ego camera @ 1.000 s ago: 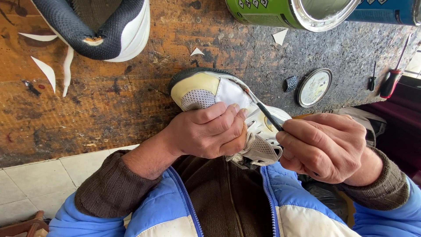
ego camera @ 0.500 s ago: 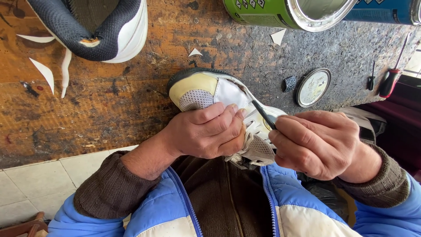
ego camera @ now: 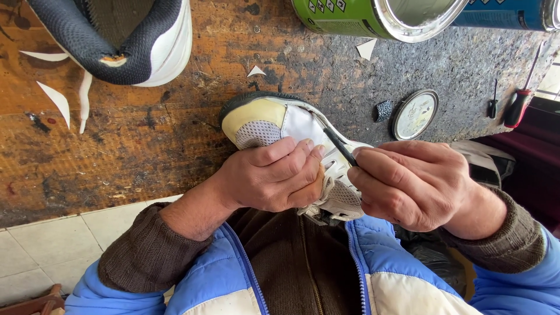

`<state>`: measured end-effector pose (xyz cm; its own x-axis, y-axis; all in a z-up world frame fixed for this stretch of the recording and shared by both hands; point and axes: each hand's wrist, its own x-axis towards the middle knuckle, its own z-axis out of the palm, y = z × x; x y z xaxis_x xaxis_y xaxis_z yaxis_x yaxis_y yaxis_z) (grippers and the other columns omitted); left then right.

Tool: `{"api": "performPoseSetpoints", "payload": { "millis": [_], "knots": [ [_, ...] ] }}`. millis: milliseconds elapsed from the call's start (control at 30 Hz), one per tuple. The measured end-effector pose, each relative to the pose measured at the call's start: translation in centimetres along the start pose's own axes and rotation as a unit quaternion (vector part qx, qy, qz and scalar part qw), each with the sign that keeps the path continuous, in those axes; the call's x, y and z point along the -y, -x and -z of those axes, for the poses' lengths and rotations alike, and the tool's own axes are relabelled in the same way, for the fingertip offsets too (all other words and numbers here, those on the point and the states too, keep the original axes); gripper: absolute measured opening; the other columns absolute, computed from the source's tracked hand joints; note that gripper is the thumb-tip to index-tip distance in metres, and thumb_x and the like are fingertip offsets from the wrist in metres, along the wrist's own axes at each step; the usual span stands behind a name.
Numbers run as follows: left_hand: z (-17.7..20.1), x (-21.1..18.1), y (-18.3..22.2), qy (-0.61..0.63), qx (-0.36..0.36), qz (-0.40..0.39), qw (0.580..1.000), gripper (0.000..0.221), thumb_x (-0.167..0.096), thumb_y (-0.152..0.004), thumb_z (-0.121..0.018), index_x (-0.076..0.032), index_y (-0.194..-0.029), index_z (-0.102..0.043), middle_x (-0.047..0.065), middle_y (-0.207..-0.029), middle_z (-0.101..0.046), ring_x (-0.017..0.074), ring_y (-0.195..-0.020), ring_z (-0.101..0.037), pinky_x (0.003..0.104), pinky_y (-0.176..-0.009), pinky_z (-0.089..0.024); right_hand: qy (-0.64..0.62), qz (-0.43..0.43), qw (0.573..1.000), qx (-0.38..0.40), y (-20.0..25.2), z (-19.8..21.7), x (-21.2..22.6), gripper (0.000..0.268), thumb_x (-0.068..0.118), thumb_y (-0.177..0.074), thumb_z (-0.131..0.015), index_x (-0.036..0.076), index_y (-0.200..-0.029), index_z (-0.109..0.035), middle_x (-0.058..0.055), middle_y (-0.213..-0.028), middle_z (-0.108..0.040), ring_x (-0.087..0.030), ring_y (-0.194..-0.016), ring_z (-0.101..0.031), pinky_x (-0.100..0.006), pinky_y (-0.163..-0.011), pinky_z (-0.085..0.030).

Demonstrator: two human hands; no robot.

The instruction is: Applying adhesive to the inner edge of a sneaker sole using a small brush for repair.

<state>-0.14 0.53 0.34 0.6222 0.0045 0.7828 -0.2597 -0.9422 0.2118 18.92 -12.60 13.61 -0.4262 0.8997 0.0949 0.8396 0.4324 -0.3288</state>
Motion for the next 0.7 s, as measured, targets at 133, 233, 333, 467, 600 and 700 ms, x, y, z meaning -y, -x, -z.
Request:
{"api": "performPoseSetpoints", "payload": {
  "millis": [133,233,333,467,600,700],
  "knots": [
    [0.0,0.1,-0.1,-0.012,-0.002,-0.005,1.000,0.014,-0.014,-0.107,-0.053,-0.016,-0.100,-0.064,-0.004,-0.101,-0.074,0.0125,-0.099,-0.067,0.026,-0.096,-0.048,-0.014,-0.021,1.000,0.004,0.7,0.3,0.2,0.040,0.033,-0.105,-0.041,0.000,-0.101,-0.064,-0.015,-0.091,-0.070,-0.022,-0.064,-0.067,-0.033,-0.062,-0.058],
    [0.0,0.0,-0.1,-0.007,-0.003,-0.003,1.000,0.012,-0.014,-0.107,-0.054,-0.017,-0.099,-0.063,-0.005,-0.101,-0.075,0.0126,-0.100,-0.068,0.026,-0.096,-0.048,-0.020,-0.023,1.000,-0.003,0.7,0.3,0.2,0.039,0.033,-0.104,-0.043,0.000,-0.100,-0.063,-0.016,-0.090,-0.069,-0.022,-0.063,-0.066,-0.033,-0.060,-0.057],
    [-0.1,-0.1,-0.1,-0.001,-0.003,0.001,1.000,0.012,-0.013,-0.106,-0.054,-0.018,-0.098,-0.062,-0.004,-0.102,-0.075,0.0125,-0.099,-0.069,0.026,-0.096,-0.048,-0.021,-0.012,1.000,-0.008,0.6,0.0,0.0,0.037,0.030,-0.105,-0.043,-0.002,-0.103,-0.063,-0.019,-0.094,-0.070,-0.023,-0.069,-0.069,-0.035,-0.066,-0.061],
    [-0.1,0.0,-0.1,-0.003,-0.002,-0.005,1.000,0.011,-0.013,-0.106,-0.055,-0.018,-0.099,-0.063,-0.005,-0.101,-0.075,0.0126,-0.099,-0.069,0.026,-0.095,-0.049,-0.016,-0.012,1.000,-0.004,1.0,0.1,0.0,0.039,0.033,-0.105,-0.041,0.001,-0.101,-0.062,-0.016,-0.092,-0.070,-0.022,-0.068,-0.069,-0.035,-0.065,-0.060],
    [-0.1,0.0,-0.1,-0.002,0.001,0.000,1.000,0.014,-0.015,-0.107,-0.053,-0.018,-0.099,-0.063,-0.006,-0.102,-0.075,0.0119,-0.101,-0.069,0.026,-0.097,-0.048,-0.007,0.008,1.000,-0.006,0.2,0.2,0.0,0.036,0.029,-0.106,-0.041,0.001,-0.099,-0.063,-0.015,-0.089,-0.070,-0.021,-0.071,-0.070,-0.033,-0.066,-0.060],
    [-0.1,0.0,0.0,0.004,0.002,-0.001,1.000,0.013,-0.015,-0.107,-0.053,-0.017,-0.099,-0.063,-0.004,-0.104,-0.075,0.0127,-0.100,-0.069,0.026,-0.096,-0.048,0.006,0.040,0.999,-0.002,-0.6,0.1,-0.2,0.026,0.017,-0.105,-0.043,0.000,-0.100,-0.063,-0.018,-0.094,-0.070,-0.024,-0.079,-0.075,-0.035,-0.071,-0.063]
  ]
}}
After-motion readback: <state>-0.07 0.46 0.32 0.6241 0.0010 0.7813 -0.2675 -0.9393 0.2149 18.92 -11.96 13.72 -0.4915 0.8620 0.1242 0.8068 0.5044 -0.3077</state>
